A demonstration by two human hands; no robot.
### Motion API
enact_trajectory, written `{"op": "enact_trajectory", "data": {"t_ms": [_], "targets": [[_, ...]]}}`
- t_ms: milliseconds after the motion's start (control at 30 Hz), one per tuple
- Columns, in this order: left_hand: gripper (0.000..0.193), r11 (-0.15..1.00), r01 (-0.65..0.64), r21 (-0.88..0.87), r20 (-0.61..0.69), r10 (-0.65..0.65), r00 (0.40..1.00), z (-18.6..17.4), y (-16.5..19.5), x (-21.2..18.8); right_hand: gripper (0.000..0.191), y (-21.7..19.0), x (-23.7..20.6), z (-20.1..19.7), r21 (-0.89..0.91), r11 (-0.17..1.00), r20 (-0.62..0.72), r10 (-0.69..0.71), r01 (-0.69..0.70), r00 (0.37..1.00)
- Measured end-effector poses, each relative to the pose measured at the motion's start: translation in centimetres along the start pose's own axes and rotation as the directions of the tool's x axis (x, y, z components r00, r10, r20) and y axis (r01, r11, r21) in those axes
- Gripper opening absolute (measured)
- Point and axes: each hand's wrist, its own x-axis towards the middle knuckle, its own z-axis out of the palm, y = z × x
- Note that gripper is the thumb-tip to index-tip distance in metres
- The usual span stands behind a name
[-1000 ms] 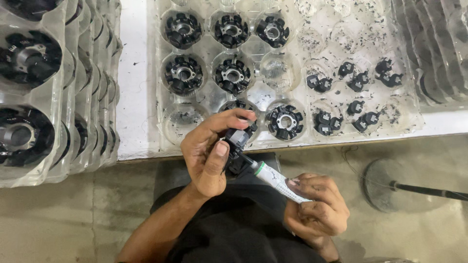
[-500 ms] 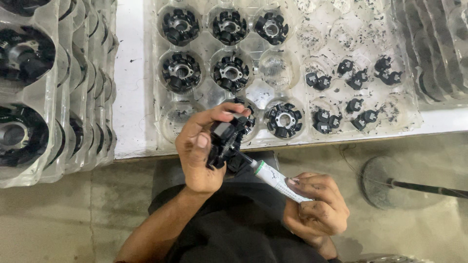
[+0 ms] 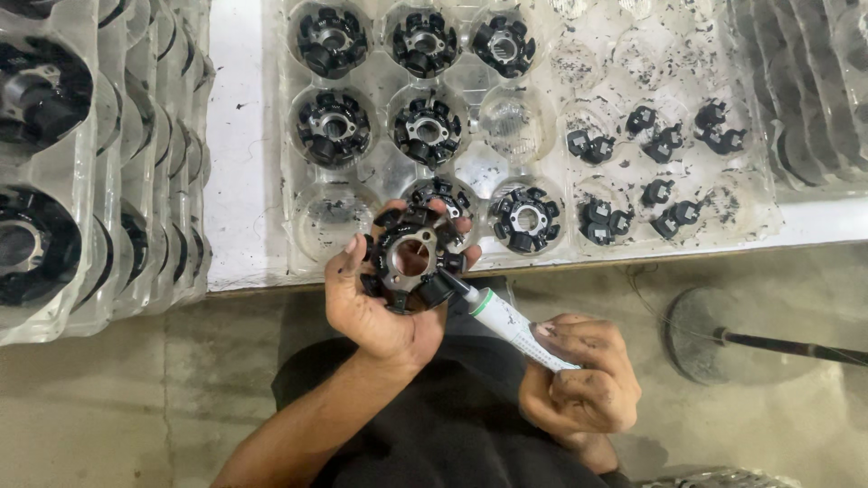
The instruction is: The person picks black rotor-like components from a plastic tray one at a time and applies adhesive from a tube around the center hub of each component by hand. Treated components are placed back into the tray cavities, and the person wipes the tube tip with a cloth partway through.
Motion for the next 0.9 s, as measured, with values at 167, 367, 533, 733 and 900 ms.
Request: {"op": "enact_trajectory", "data": {"t_ms": [167,367,533,733,900], "targets": [[0.047,1.000,0.008,0.016,-0.060,-0.007,0.998,0.0,0.0,0.1,0.040,0.2,-0.3,0.4,-0.009,1.000,-0.047,0.026,-0.026,0.999],[0.047,1.000,0.030,-0.005,-0.125,-0.030,0.992,-0.1,0.0,0.4,0.041,0.2,-0.3,-0.2,0.012,0.999,0.001,0.039,-0.039,0.999],[0.046,0.997,0.059,-0.051,-0.102,-0.064,0.993,0.0,0.0,0.5,0.044,0.0,-0.3,-0.1,-0.005,0.999,0.010,0.049,-0.049,0.999],[0.045,0.995,0.080,-0.063,-0.149,-0.088,0.985,0.1,0.1,0.8,0.043,-0.1,0.4,-0.1,-0.010,0.999,0.036,0.046,-0.046,0.998],[0.047,1.000,0.026,0.006,-0.094,-0.026,0.995,-0.1,-0.1,2.5,0.049,0.0,-0.3,-0.2,-0.021,0.981,-0.079,0.189,-0.191,0.979]]}}
